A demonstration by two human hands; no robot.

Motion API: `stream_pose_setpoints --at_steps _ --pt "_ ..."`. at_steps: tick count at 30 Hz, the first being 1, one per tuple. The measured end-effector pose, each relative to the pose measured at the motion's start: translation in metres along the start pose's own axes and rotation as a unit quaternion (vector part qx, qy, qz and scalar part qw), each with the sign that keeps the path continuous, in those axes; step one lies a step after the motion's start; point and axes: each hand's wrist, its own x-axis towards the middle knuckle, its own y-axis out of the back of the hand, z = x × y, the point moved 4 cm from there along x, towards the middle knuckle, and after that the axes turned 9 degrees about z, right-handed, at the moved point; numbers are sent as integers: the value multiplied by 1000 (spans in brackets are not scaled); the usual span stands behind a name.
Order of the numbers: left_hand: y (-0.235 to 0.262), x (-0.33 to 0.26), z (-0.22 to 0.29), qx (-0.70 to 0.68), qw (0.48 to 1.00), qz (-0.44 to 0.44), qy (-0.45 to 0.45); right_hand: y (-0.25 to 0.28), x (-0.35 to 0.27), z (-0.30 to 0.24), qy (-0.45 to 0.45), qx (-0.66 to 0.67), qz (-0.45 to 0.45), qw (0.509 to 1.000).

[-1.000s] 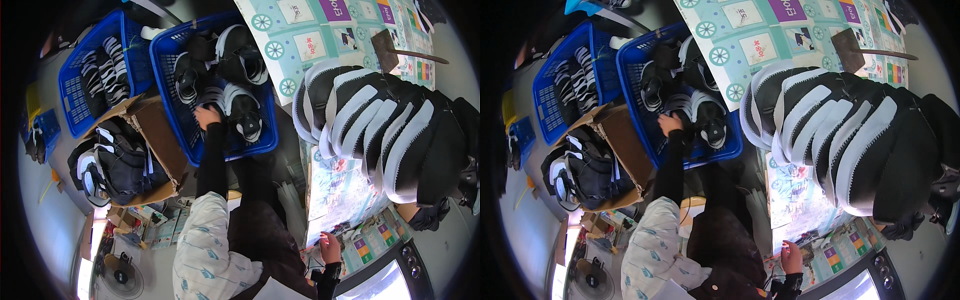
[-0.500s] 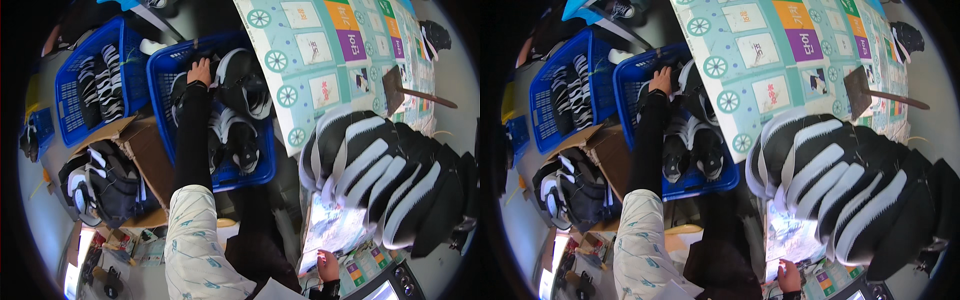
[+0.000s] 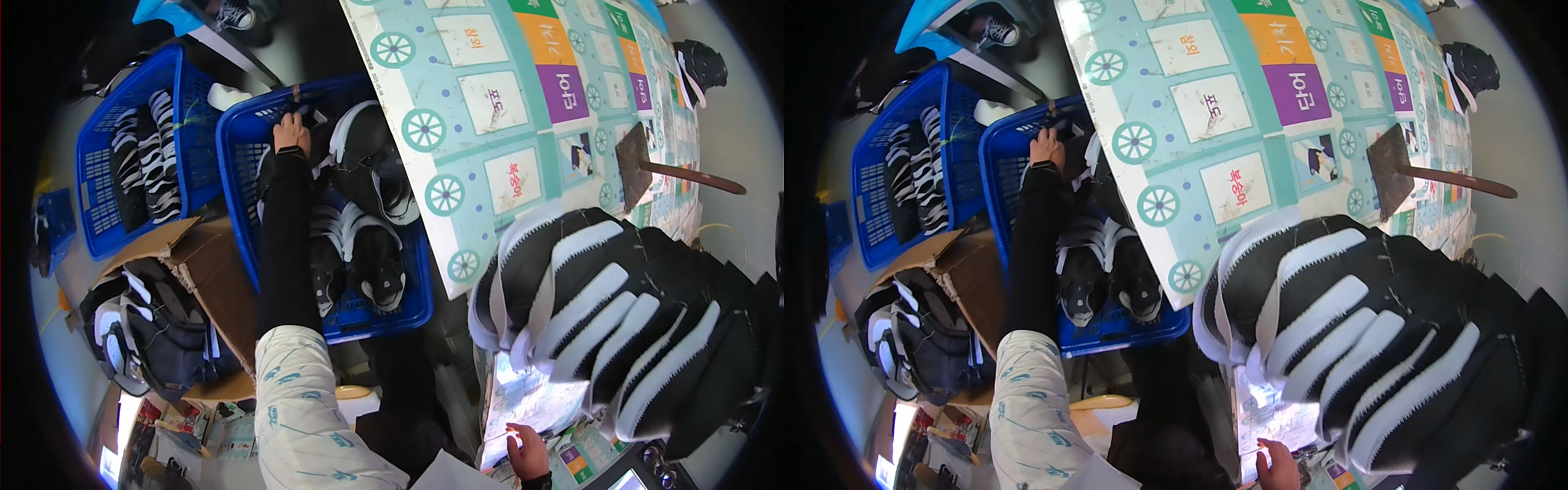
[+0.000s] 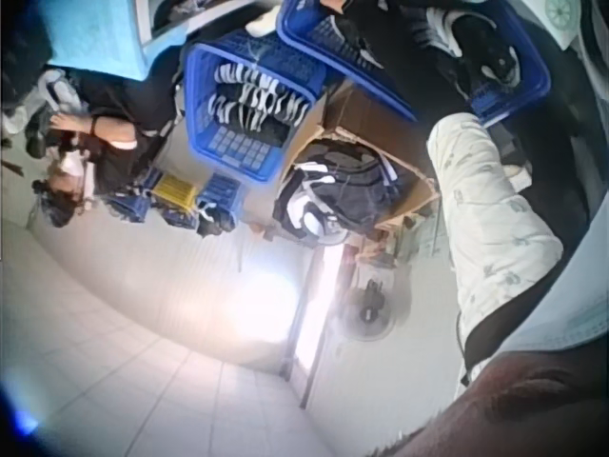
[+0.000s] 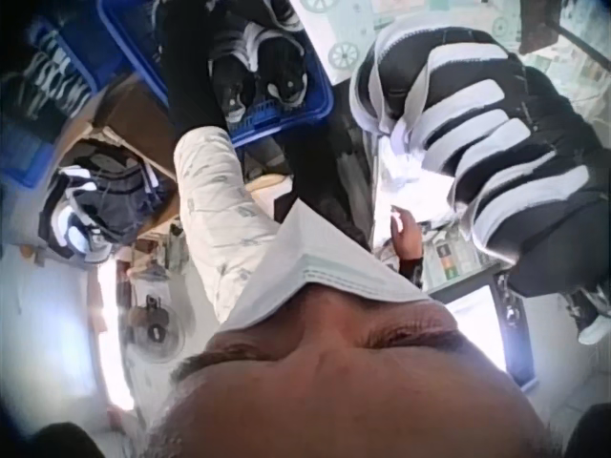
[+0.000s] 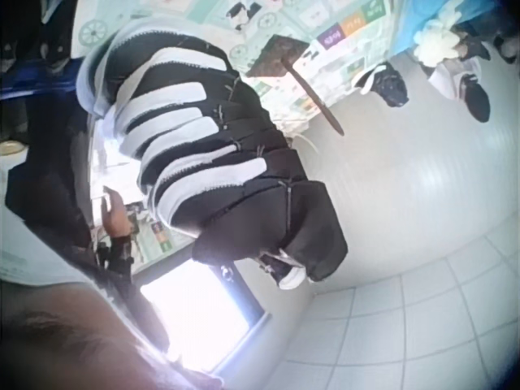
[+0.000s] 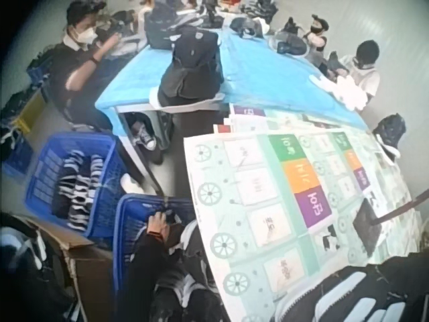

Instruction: The recorder uses a pneumatic air gun to clean dust or debris from black and white shoes at a factory workstation.

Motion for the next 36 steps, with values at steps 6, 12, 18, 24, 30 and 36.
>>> stream_pose_setpoints --at_steps 6,12,18,24,30,36 --pt "207 -44 -88 -40 998 -28 38 27 -23 -31 117 2 7 993" --pt "463 -162 -87 -220 975 -9 -29 44 -42 -70 299 85 26 950" --pt "632 -310 8 -359 925 -80 -96 60 -110 -122 459 29 123 879" --pt "735 -380 115 -430 888 95 -133 13 -156 -1 374 52 301 876" --pt "759 -456 198 -609 741 3 -284 -10 -175 133 165 235 432 855" --pt "739 -496 266 -608 719 -37 -334 -12 -186 225 10 313 404 859"
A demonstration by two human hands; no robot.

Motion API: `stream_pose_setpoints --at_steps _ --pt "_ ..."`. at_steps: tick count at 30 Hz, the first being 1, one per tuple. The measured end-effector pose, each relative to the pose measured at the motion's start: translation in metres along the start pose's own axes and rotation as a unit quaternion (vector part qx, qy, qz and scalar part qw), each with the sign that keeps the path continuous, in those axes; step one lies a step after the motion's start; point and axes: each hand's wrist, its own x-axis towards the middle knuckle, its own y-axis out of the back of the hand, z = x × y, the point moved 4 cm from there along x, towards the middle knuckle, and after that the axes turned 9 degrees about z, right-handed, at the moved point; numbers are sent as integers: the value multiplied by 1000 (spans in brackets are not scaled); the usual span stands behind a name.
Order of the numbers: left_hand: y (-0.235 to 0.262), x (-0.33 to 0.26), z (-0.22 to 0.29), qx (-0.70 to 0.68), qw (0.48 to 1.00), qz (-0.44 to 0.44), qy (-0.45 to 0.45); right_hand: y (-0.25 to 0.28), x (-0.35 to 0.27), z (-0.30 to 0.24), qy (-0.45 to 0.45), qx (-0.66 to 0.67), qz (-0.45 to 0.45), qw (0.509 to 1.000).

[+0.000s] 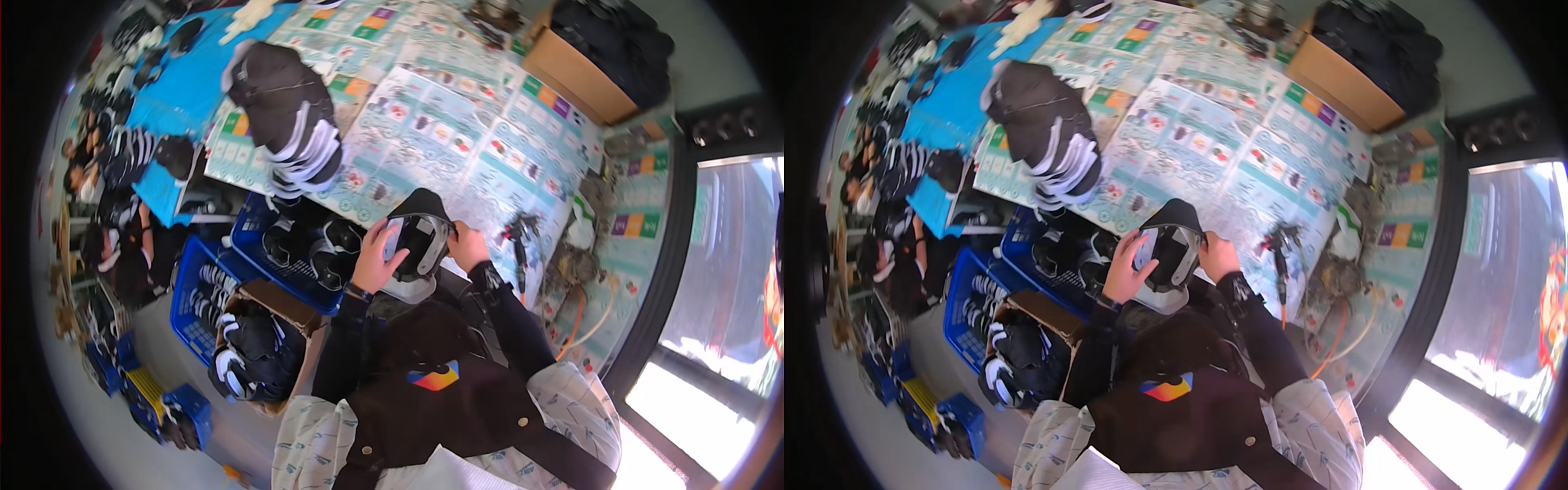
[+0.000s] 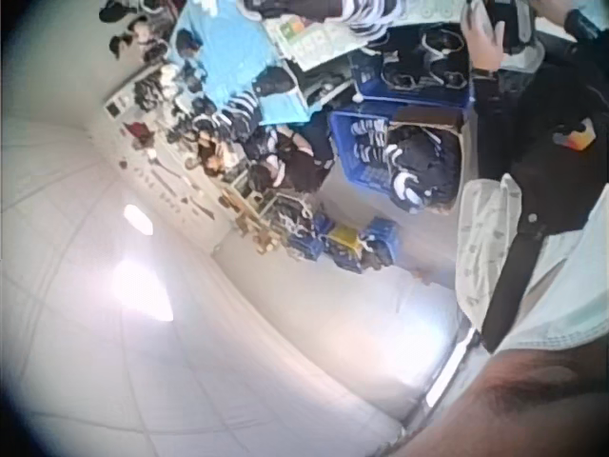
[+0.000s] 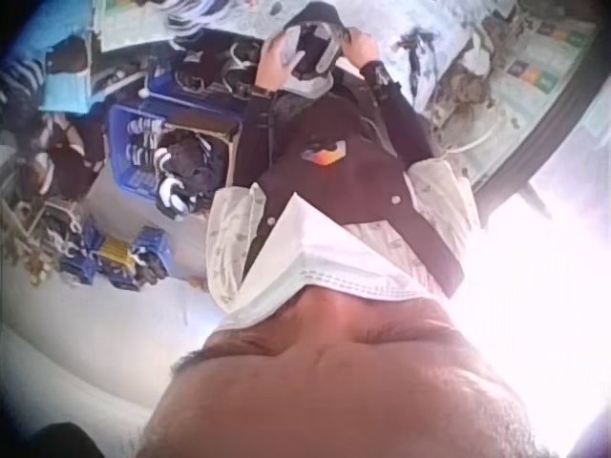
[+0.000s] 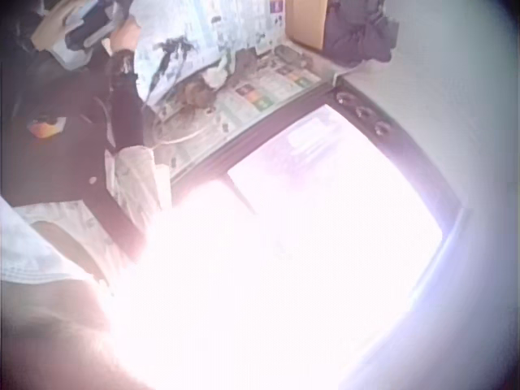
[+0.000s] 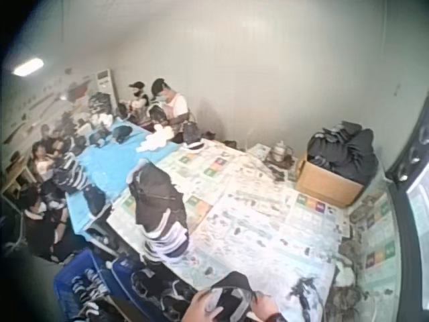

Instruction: The recorder uses a pneumatic air gun to clean dust or debris from black and white shoes at a factory workstation.

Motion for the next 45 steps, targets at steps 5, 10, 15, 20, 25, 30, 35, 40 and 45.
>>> stream_pose_setpoints --at_steps 5,10,15,20,25,30,35,40,45 --pt "-53 32 -37 95 995 -8 -17 11 -1 37 -87 52 -49 994" --pt "-71 71 -29 86 995 -42 -17 18 -4 11 -52 -46 -28 997" --pt "-65 130 -14 172 978 -103 -63 29 26 6 -98 -28 17 995" --pt "-29 188 10 147 973 -161 -82 51 69 -9 -20 17 -11 1000" --pt "5 177 28 164 969 -160 -92 77 69 -45 -12 44 -38 998" --pt "29 174 77 132 954 -260 -73 101 56 -68 31 46 -61 997" --pt "42 188 110 186 910 -354 -104 121 47 -91 81 -19 -130 988" --pt "43 184 127 195 883 -402 -144 140 31 -121 96 -5 -103 990" --pt "29 172 163 119 898 -370 -206 151 20 -133 72 11 -115 991"
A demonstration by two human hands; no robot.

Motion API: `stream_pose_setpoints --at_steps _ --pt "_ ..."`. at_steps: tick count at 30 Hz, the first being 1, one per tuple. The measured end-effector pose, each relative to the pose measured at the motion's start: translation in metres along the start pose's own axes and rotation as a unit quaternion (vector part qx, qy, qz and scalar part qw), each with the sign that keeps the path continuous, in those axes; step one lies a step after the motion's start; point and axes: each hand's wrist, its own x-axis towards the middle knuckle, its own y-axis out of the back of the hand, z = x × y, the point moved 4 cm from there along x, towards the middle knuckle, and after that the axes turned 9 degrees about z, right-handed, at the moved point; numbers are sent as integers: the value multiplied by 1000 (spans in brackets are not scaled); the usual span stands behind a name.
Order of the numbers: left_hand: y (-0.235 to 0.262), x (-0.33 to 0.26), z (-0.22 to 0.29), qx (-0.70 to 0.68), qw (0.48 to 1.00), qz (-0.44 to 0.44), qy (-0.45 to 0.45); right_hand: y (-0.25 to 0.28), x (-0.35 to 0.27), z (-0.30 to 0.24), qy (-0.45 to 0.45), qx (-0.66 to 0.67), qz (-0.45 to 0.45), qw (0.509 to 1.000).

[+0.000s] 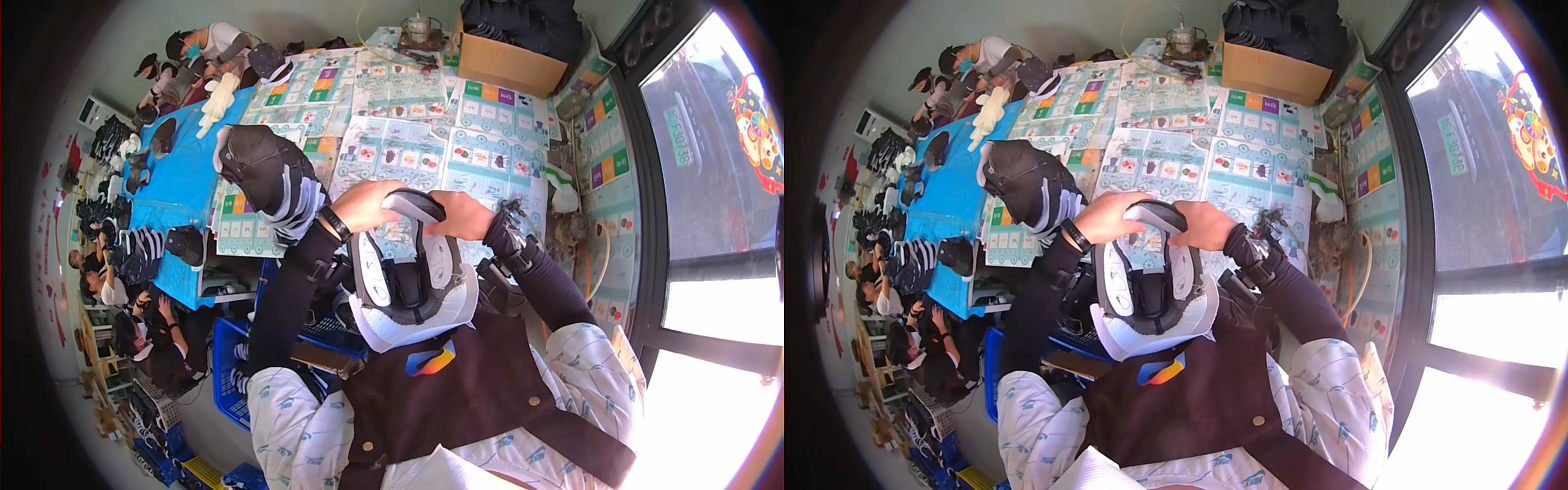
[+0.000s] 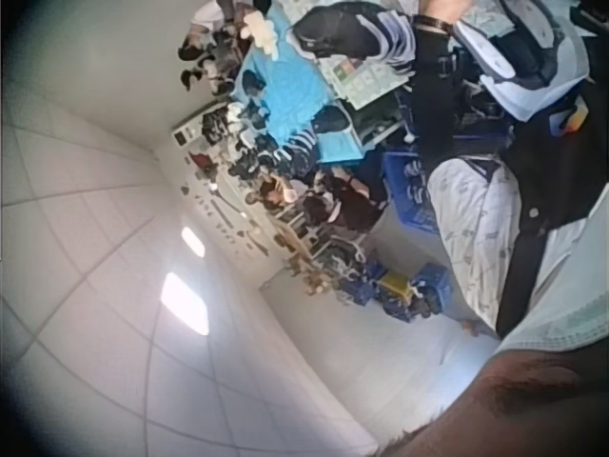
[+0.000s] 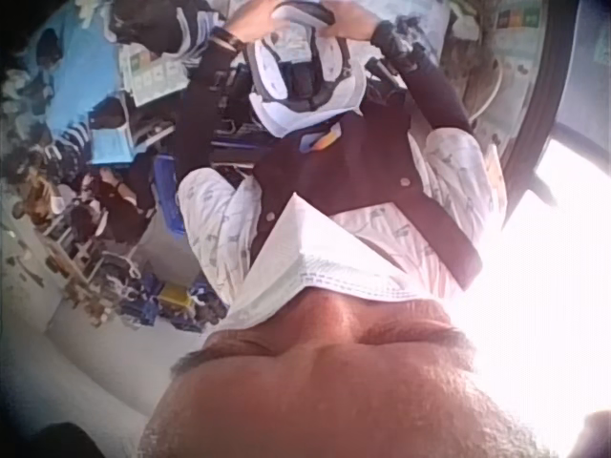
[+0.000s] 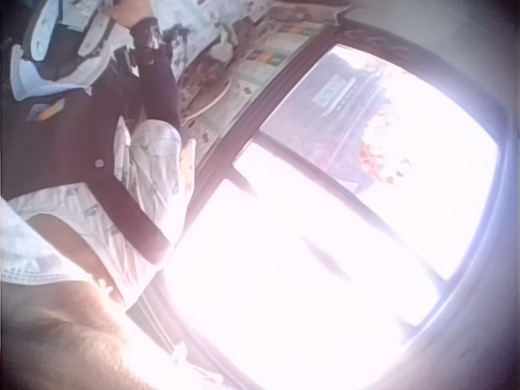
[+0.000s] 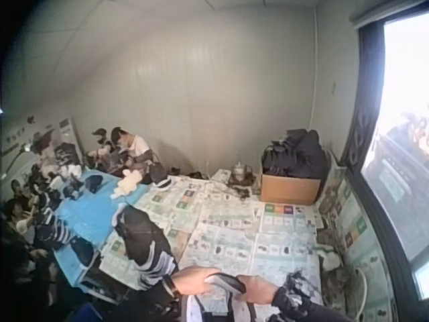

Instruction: The recorder uses a pneumatic air gun to clean dust or debris from black and white shoes at a factory workstation.

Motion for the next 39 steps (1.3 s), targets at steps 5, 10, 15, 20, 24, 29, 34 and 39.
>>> stream_pose_setpoints --at_steps 5,10,15,20,24,29,34,39 --pt "4 8 9 43 998 41 0 5 -3 -3 -3 27 -12 1000" --pt "6 12 7 51 998 44 -15 8 -3 5 8 65 18 998" --pt "10 16 13 39 998 36 -18 14 -4 11 30 73 27 997" --pt "11 18 11 55 998 36 -12 14 -5 9 28 55 23 998" --pt "14 23 10 66 997 39 -8 10 -3 15 21 116 8 993" --pt "27 21 26 64 996 60 0 9 -4 14 20 215 8 976" --pt "31 17 38 73 996 52 16 14 -7 3 32 143 0 989" --pt "40 14 52 104 994 24 33 16 -8 -6 63 141 76 985"
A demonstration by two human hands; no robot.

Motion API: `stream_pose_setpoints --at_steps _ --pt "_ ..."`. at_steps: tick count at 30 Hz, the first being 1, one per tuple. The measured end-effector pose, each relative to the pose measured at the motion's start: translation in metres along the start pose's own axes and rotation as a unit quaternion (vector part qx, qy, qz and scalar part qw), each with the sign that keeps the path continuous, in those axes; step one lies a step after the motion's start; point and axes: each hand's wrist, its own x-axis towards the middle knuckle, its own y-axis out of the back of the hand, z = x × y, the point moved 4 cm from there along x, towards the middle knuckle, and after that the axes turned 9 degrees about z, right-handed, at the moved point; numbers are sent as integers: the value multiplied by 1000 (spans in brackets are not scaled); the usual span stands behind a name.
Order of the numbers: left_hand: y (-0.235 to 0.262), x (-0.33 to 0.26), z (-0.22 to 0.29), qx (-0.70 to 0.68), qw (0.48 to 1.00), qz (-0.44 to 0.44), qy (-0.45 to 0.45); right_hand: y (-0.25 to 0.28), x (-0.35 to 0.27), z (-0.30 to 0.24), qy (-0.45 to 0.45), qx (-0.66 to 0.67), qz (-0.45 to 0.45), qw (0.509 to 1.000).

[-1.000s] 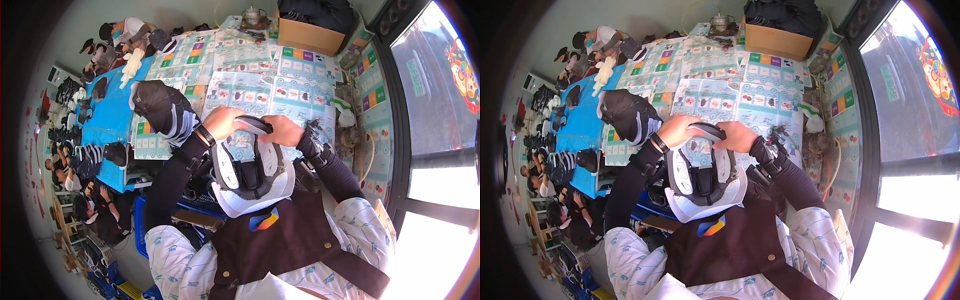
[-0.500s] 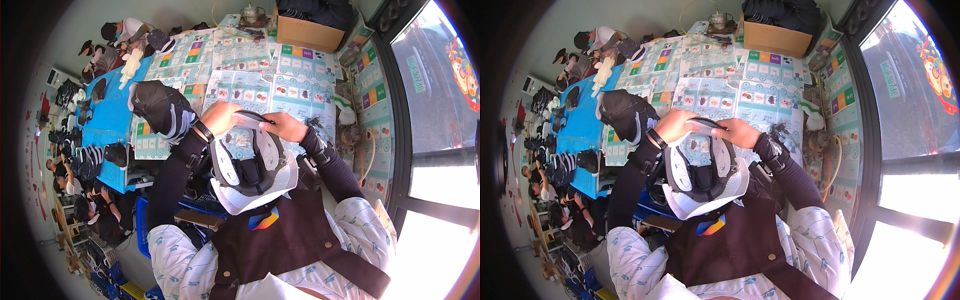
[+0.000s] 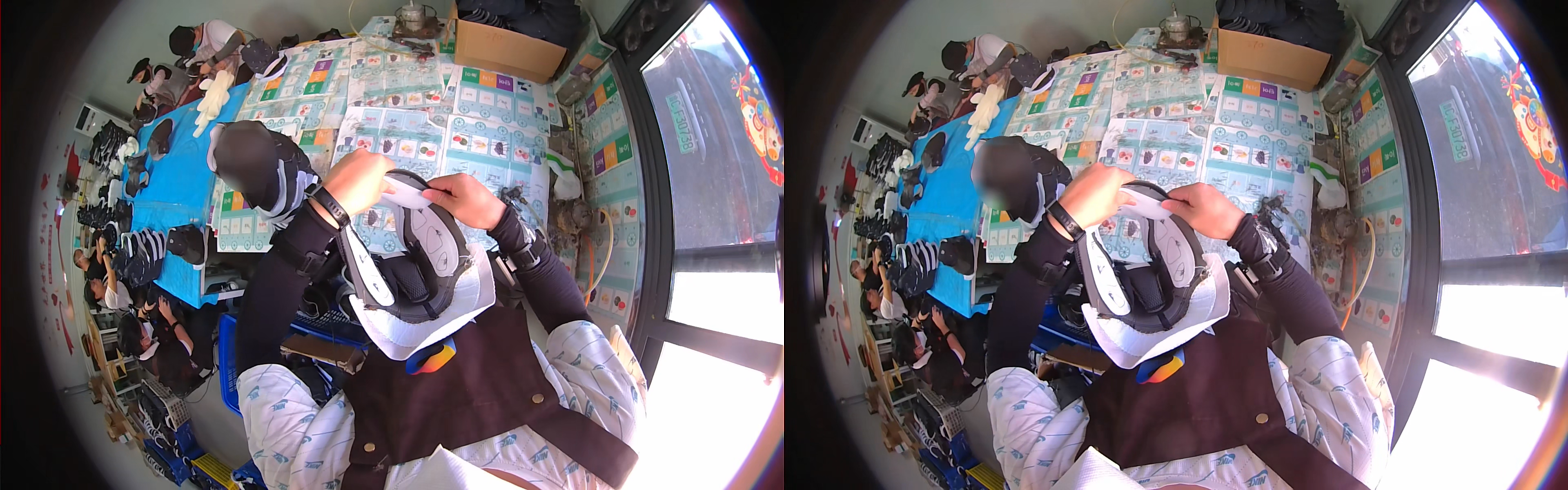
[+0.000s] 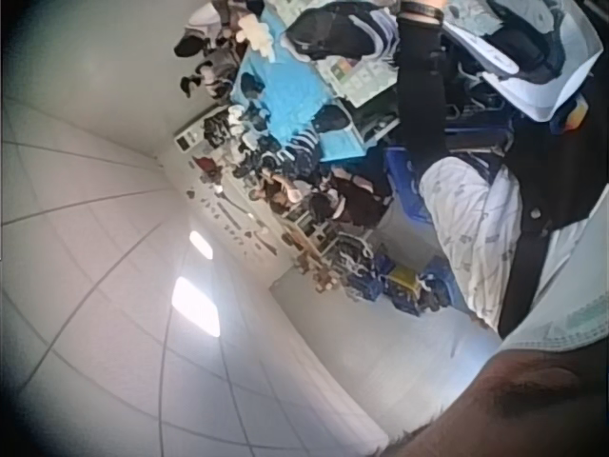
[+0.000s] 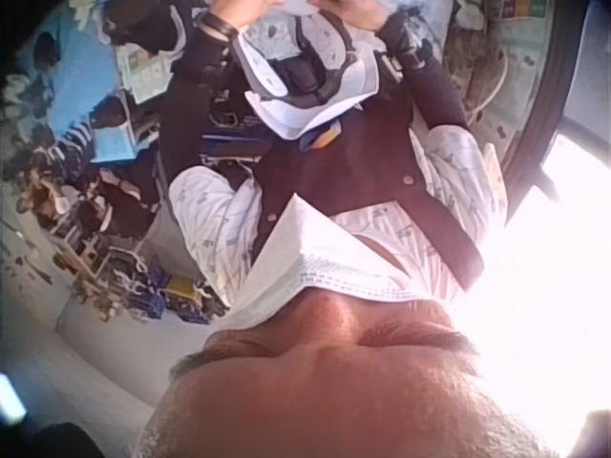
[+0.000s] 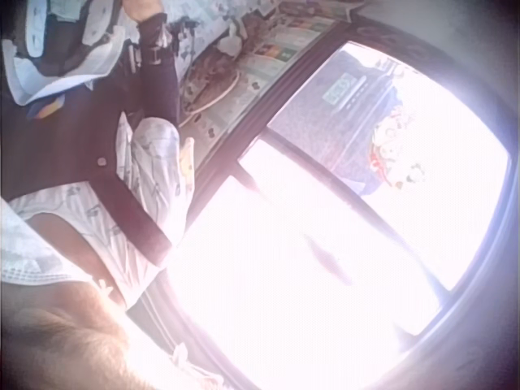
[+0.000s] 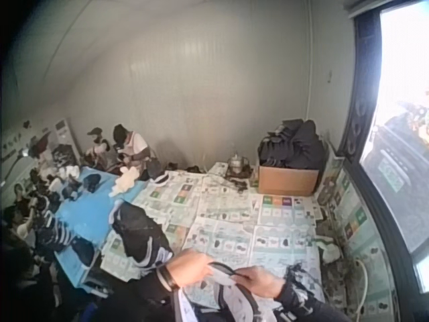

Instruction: The recorder uses a pneumatic air gun to clean dust or debris from black and white shoes at a factory workstation.

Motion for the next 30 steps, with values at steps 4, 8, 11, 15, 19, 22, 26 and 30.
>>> stream_pose_setpoints --at_steps 4,8,11,15,19,22,26,30 --pt "1 -2 -1 22 999 7 -26 -3 2 -9 23 -39 38 998" --pt "9 -5 6 54 998 21 -29 -3 1 -20 36 -92 67 993" --pt "11 -9 4 24 998 54 -30 -3 2 -20 24 -74 62 995" --pt "12 -16 0 15 999 43 -11 4 -4 -30 12 -24 68 997" --pt "-3 -31 -10 -79 994 68 -44 -8 -6 -32 29 -36 23 999" --pt "-3 -35 -9 -98 994 30 -34 -15 -12 -28 5 -18 -2 1000" --pt "-9 -41 -9 -105 994 11 -1 -26 -16 -23 -9 11 -2 1000" --pt "-18 -46 -10 -92 996 -9 14 -31 -21 -17 -23 43 -5 999"
